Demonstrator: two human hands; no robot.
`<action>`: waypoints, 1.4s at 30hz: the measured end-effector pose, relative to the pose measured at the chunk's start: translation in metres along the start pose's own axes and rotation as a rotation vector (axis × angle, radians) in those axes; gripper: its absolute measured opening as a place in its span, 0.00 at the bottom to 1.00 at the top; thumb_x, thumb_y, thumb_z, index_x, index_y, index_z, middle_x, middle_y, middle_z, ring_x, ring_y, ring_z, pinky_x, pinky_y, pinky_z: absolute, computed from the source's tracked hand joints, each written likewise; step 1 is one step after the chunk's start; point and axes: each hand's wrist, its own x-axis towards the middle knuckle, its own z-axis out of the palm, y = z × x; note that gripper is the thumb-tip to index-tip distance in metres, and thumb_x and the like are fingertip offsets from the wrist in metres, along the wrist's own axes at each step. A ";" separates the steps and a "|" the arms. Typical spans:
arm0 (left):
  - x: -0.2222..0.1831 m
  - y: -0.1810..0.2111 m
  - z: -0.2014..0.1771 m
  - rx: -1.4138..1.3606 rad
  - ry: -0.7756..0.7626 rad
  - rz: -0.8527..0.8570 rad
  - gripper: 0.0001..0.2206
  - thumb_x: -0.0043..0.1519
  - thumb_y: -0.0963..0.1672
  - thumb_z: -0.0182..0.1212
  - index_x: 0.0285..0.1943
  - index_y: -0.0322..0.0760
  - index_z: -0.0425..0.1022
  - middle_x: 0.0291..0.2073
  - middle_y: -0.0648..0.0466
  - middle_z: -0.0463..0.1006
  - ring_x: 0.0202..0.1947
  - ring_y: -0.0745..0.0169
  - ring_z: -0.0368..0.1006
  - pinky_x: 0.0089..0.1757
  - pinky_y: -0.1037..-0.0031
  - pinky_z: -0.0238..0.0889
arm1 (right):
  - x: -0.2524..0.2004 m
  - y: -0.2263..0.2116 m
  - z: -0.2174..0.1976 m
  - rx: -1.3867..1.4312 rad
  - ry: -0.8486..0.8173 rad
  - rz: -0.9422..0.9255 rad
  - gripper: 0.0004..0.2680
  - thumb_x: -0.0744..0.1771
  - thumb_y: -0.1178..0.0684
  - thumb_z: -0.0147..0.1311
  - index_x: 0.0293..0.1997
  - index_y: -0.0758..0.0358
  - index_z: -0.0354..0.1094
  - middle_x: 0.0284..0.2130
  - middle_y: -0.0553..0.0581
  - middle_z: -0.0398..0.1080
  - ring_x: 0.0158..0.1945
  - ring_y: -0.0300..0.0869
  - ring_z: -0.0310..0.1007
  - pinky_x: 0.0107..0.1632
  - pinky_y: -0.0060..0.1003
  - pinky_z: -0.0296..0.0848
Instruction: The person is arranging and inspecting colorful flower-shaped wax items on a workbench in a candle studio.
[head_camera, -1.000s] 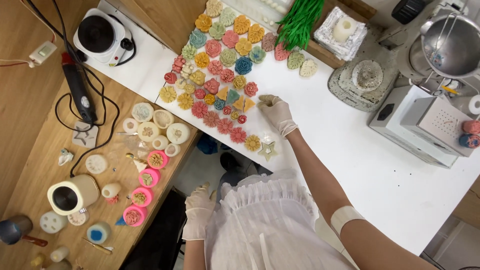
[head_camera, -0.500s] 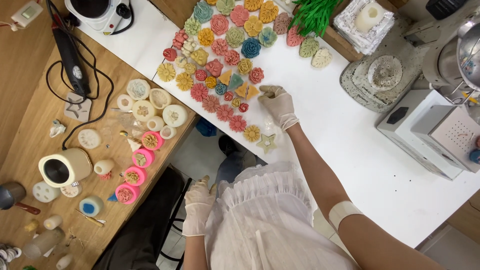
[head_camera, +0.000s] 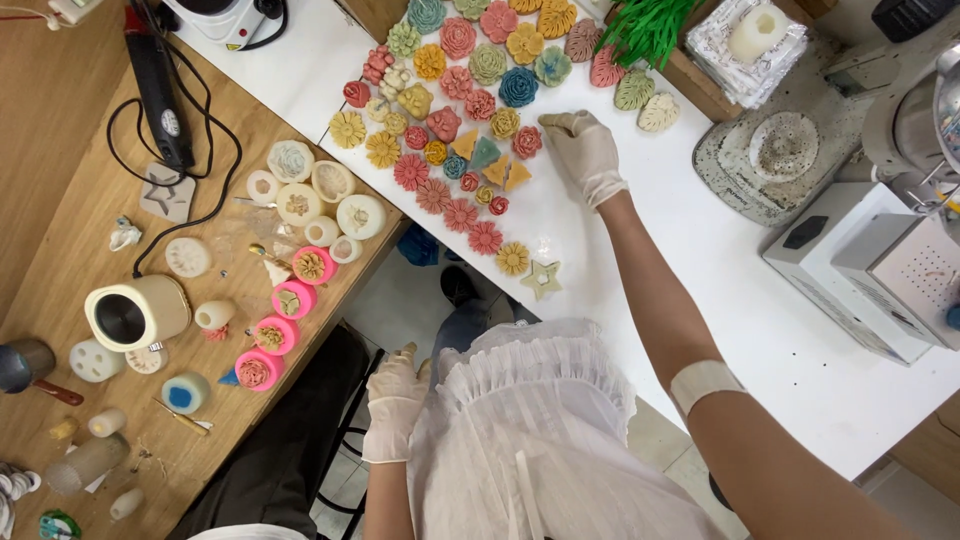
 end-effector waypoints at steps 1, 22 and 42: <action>0.001 0.000 -0.003 0.031 -0.046 -0.031 0.22 0.64 0.53 0.57 0.60 0.39 0.74 0.39 0.46 0.82 0.40 0.49 0.80 0.39 0.60 0.73 | 0.012 -0.003 -0.002 -0.117 -0.010 -0.097 0.08 0.68 0.51 0.59 0.49 0.51 0.80 0.44 0.60 0.76 0.44 0.48 0.77 0.49 0.40 0.74; -0.009 -0.007 0.019 0.008 -0.034 -0.073 0.23 0.63 0.54 0.57 0.61 0.39 0.74 0.40 0.46 0.82 0.40 0.51 0.81 0.41 0.62 0.74 | 0.078 0.012 0.012 -0.634 -0.175 -0.659 0.03 0.65 0.48 0.63 0.39 0.45 0.81 0.32 0.52 0.73 0.35 0.48 0.75 0.37 0.45 0.73; -0.005 0.001 0.002 0.047 -0.082 -0.087 0.22 0.65 0.54 0.56 0.63 0.42 0.73 0.39 0.48 0.83 0.40 0.53 0.81 0.41 0.63 0.74 | 0.040 0.040 -0.029 -0.254 -0.175 -0.248 0.06 0.65 0.52 0.63 0.43 0.56 0.80 0.40 0.57 0.77 0.42 0.49 0.77 0.48 0.40 0.74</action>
